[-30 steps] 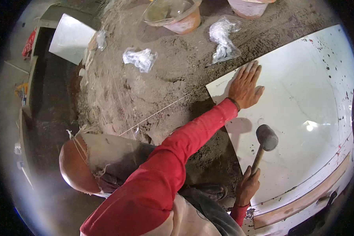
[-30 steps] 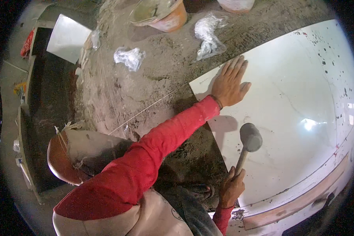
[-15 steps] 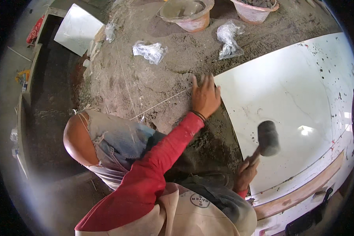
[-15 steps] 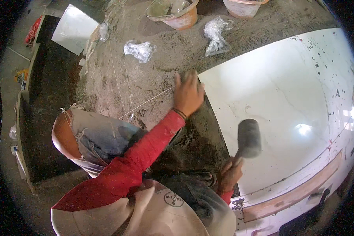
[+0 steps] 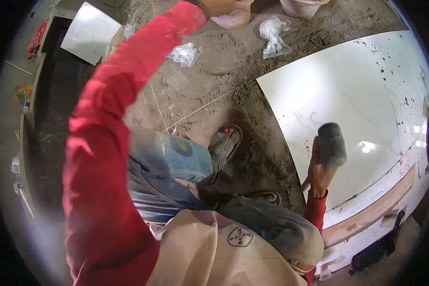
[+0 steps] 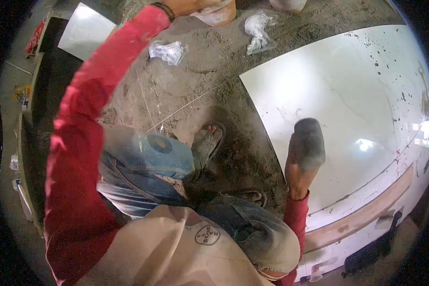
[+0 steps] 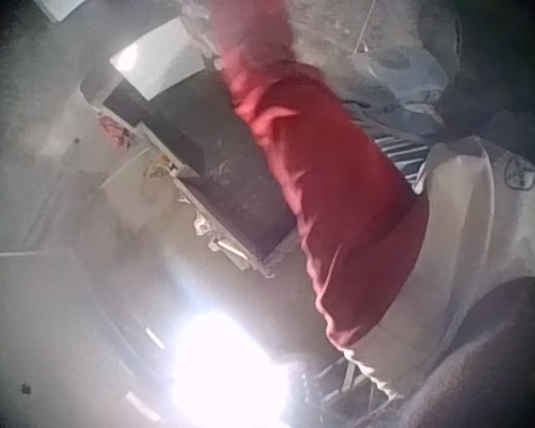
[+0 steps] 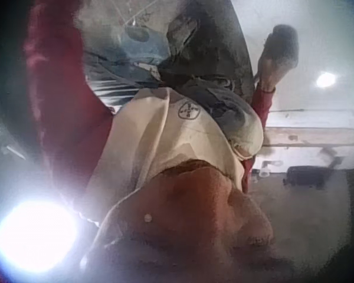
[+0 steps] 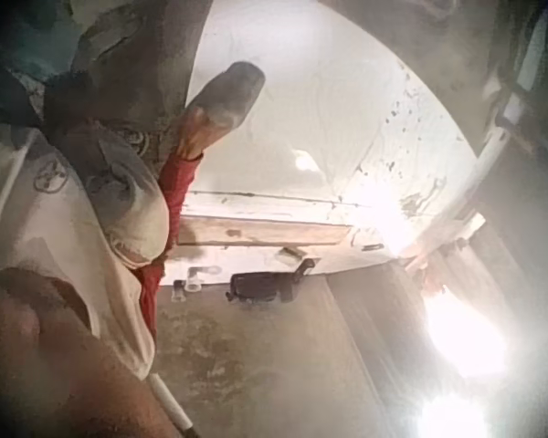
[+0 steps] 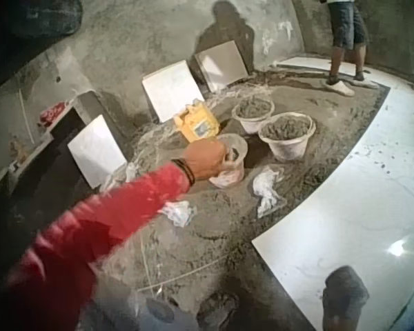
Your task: The person taps a floor tile into place with a rubber mallet and then wipes the surface of the tile with a cloth.
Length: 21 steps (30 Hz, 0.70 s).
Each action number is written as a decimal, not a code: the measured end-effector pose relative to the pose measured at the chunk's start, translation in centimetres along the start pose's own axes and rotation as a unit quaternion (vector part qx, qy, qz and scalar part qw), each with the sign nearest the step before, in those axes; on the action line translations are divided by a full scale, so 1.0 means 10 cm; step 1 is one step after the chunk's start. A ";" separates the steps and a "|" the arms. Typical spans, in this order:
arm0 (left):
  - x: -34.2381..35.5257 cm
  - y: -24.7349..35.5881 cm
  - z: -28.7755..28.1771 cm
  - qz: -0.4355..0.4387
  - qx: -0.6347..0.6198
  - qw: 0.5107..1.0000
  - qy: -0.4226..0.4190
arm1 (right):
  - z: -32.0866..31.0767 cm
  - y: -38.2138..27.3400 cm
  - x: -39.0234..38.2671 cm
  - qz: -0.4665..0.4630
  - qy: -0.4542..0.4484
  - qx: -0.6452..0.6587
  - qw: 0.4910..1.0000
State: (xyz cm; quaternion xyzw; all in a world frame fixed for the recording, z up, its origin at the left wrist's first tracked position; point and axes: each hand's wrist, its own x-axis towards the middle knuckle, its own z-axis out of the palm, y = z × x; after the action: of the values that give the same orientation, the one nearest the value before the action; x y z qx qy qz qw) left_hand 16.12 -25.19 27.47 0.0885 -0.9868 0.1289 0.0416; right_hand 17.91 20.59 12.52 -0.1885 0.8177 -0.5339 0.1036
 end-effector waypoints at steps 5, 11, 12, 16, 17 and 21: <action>-0.91 0.20 -0.49 0.061 -0.049 0.997 0.002 | 0.18 -0.41 0.41 -0.208 -0.149 0.002 0.967; -2.29 -0.02 0.14 -0.167 -0.168 0.962 -0.136 | 1.29 -0.25 0.74 -0.321 -0.367 -0.223 0.844; -2.47 -0.09 0.27 -0.161 -0.226 0.961 -0.011 | 1.53 -0.28 0.73 -0.383 -0.378 -0.178 0.824; -3.25 -0.34 0.77 -0.381 -0.309 0.866 0.093 | 2.58 -0.58 0.45 -0.416 -0.471 -0.157 0.762; -3.43 -0.30 0.90 -0.442 -0.350 0.819 0.103 | 2.79 -0.62 0.33 -0.422 -0.476 -0.156 0.756; -4.45 -0.37 1.15 -0.555 -0.176 0.813 -0.003 | 3.22 -1.09 -0.29 -0.371 -0.473 0.080 0.795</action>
State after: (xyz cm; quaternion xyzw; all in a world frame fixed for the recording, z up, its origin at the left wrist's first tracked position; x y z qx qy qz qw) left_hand 59.81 -24.37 12.65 0.6129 -0.7758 -0.0927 0.1175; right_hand 34.64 -8.94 9.20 -0.6973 0.4891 -0.4391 0.2858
